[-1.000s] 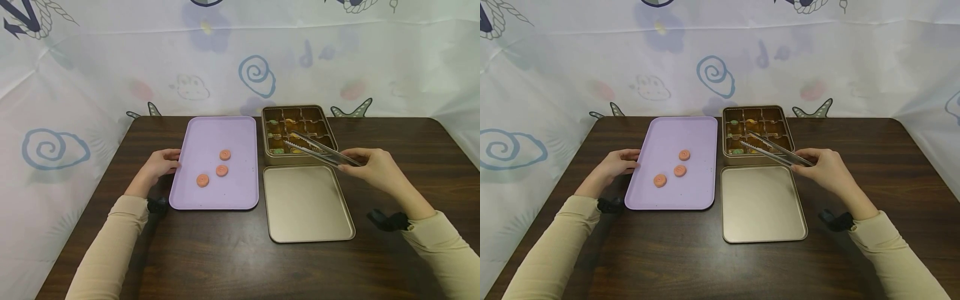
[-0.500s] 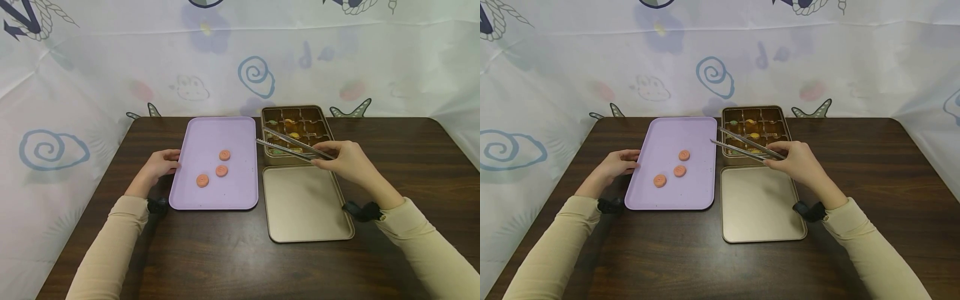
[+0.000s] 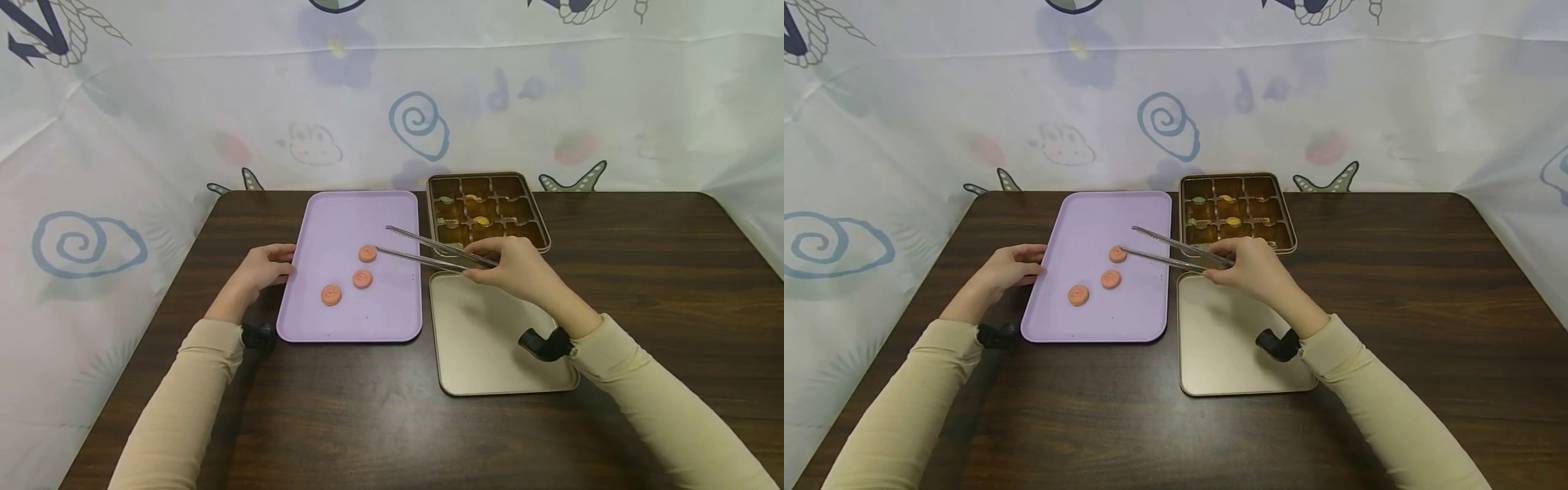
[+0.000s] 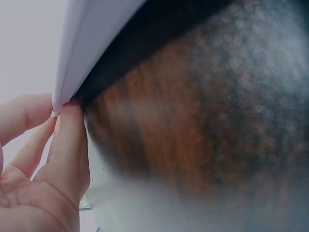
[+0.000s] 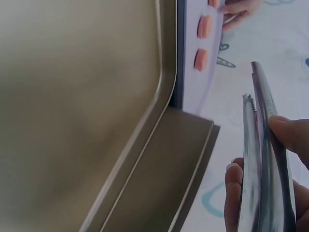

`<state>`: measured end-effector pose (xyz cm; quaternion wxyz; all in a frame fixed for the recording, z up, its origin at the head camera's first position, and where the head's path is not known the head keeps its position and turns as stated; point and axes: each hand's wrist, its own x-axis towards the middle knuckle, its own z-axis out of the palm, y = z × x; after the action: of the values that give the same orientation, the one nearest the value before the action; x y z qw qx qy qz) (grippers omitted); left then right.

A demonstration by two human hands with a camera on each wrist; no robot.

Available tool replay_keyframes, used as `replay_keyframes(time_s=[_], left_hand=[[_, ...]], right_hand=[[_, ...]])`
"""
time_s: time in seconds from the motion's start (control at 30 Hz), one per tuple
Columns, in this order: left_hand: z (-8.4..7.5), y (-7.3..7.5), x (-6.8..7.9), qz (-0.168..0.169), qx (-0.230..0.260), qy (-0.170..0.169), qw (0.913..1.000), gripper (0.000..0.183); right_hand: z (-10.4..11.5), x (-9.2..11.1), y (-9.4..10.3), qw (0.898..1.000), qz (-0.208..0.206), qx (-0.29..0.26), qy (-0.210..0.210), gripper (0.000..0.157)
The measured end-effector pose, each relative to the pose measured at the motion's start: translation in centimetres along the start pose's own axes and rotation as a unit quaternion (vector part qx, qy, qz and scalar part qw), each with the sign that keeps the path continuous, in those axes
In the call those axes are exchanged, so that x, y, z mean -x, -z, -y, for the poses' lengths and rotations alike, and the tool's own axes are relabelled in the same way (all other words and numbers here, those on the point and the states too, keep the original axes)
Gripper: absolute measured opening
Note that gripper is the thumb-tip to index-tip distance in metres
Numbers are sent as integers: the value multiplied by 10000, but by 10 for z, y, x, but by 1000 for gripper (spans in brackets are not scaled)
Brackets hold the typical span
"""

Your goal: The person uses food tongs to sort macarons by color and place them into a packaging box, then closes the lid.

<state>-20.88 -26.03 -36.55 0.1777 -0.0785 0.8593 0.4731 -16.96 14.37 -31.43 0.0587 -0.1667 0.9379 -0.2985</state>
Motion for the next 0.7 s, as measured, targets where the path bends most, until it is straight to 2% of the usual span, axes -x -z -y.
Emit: replay_keyframes(time_s=[0.7], left_hand=[[1,0,-1,23,-1,-35,10000,55]], right_hand=[[12,-16,-38,9998,-192,20,46,36]])
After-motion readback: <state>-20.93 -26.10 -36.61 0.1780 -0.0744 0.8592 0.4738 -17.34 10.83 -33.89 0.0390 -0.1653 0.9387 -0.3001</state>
